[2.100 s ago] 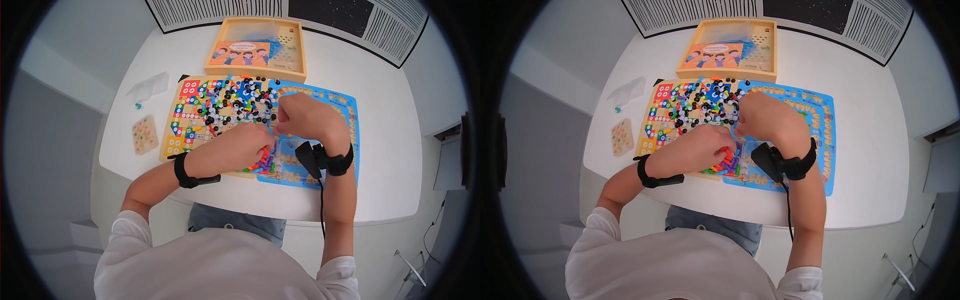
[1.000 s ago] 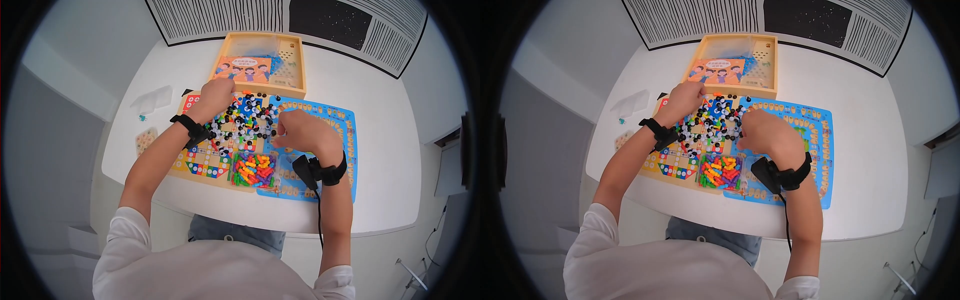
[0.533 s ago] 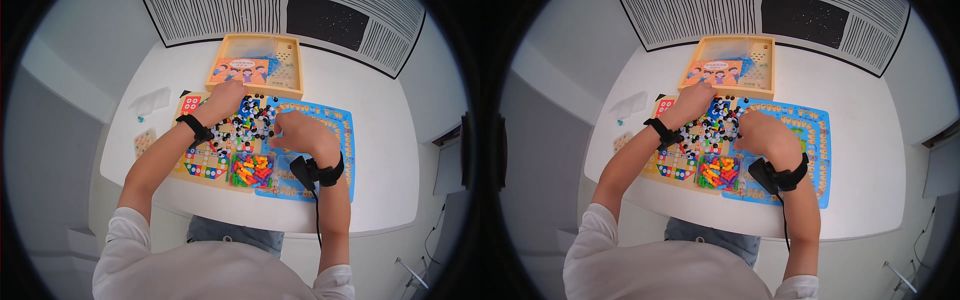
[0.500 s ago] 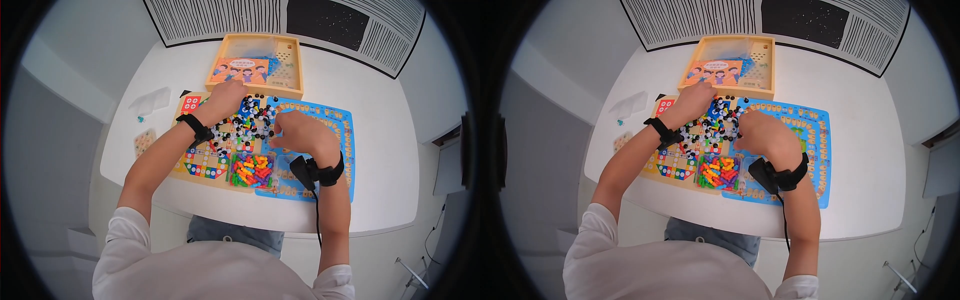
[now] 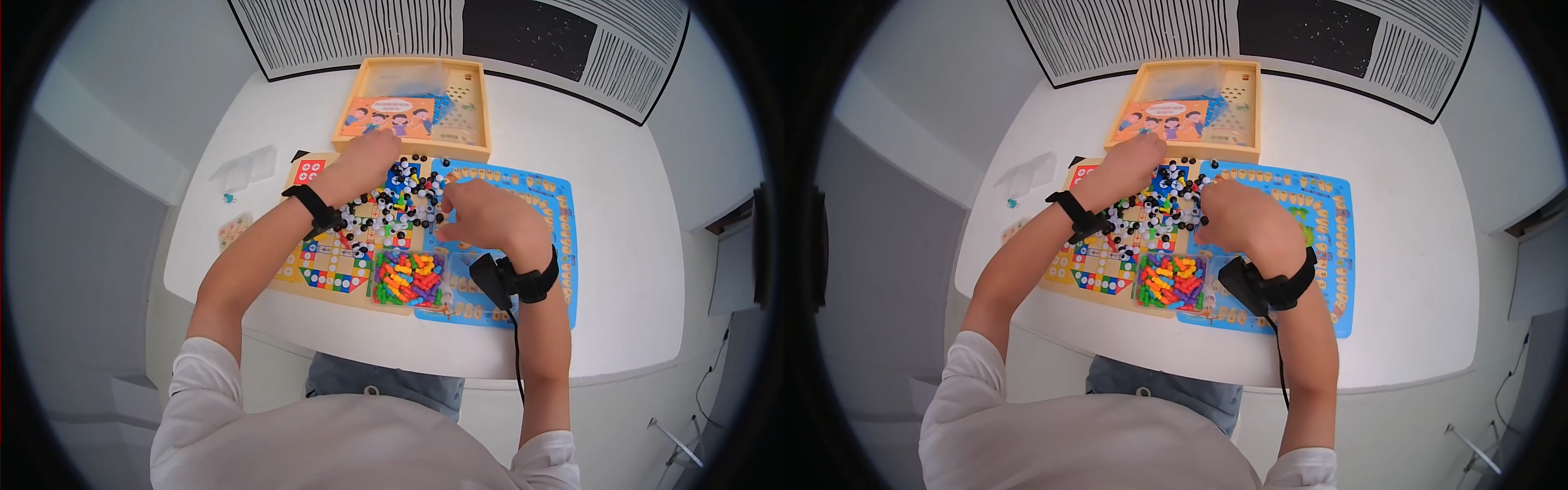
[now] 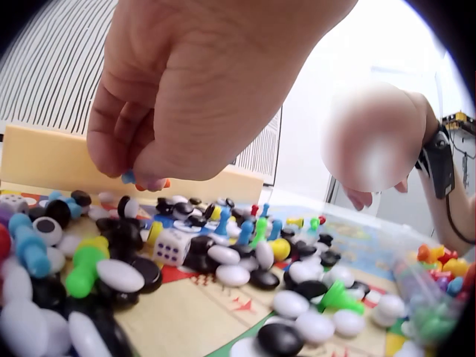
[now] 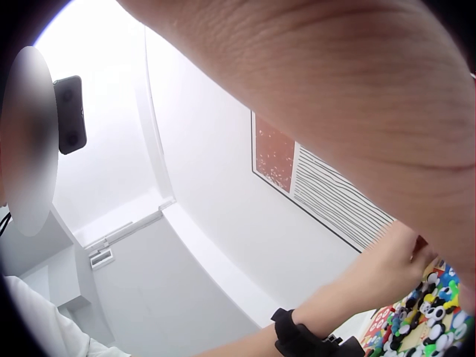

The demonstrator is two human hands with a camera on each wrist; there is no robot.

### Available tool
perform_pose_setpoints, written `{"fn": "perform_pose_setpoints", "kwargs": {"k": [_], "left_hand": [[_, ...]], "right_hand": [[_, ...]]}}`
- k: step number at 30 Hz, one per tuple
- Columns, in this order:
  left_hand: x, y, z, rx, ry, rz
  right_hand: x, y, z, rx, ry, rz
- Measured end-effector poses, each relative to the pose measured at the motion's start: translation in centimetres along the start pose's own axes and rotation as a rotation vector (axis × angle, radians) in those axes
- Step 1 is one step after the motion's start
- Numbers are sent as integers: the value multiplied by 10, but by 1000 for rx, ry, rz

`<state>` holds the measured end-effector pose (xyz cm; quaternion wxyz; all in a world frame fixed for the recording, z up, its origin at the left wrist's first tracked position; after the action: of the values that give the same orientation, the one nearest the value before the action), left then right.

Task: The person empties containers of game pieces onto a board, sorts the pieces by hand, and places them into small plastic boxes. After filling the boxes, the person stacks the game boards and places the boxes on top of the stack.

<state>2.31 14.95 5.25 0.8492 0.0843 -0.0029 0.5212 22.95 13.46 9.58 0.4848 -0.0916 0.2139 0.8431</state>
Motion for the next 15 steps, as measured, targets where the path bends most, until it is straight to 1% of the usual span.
{"fn": "perform_pose_setpoints", "kwargs": {"k": [1, 2, 4, 5, 6, 7, 8, 10, 11, 14, 15], "left_hand": [[-2, -1, 13, -33, -82, 27], [-4, -4, 20, -42, -75, 24], [-14, -14, 44, -299, -127, 84], [-20, -28, 61, -308, -117, 87], [-28, -50, 73, -465, -47, 73], [-37, -69, 75, -621, 20, 60], [-49, -80, 69, -634, 30, 71], [-59, -111, 64, -742, 71, -150], [-62, -115, 60, -746, 69, -147], [-65, -125, 53, -801, 98, -135], [-65, -128, 52, -803, 135, -133]], "right_hand": [[0, 0, 1, -6, -2, 9], [0, 0, 1, -13, 0, 19], [1, -4, 1, 37, 43, 0], [3, -5, 1, 85, 75, -15], [4, -6, 0, 87, 88, -15], [6, -7, 2, 71, 64, -10], [6, -4, -2, 53, 46, -2], [6, -1, -5, 22, 30, 10], [5, 0, -6, -6, 5, 19], [2, 5, -8, -1, 25, 32], [3, 7, -8, -2, 26, 34]]}}
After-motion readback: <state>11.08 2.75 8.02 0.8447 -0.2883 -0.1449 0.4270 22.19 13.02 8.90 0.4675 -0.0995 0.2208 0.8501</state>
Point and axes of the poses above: each hand's wrist, its own x-axis towards the middle knuckle, its own z-axis out of the back of the hand, y = z × x, the point moved 6 cm from there along x, towards the middle knuckle, and after that the axes turned 14 degrees about -z, right-handed, at the moved point
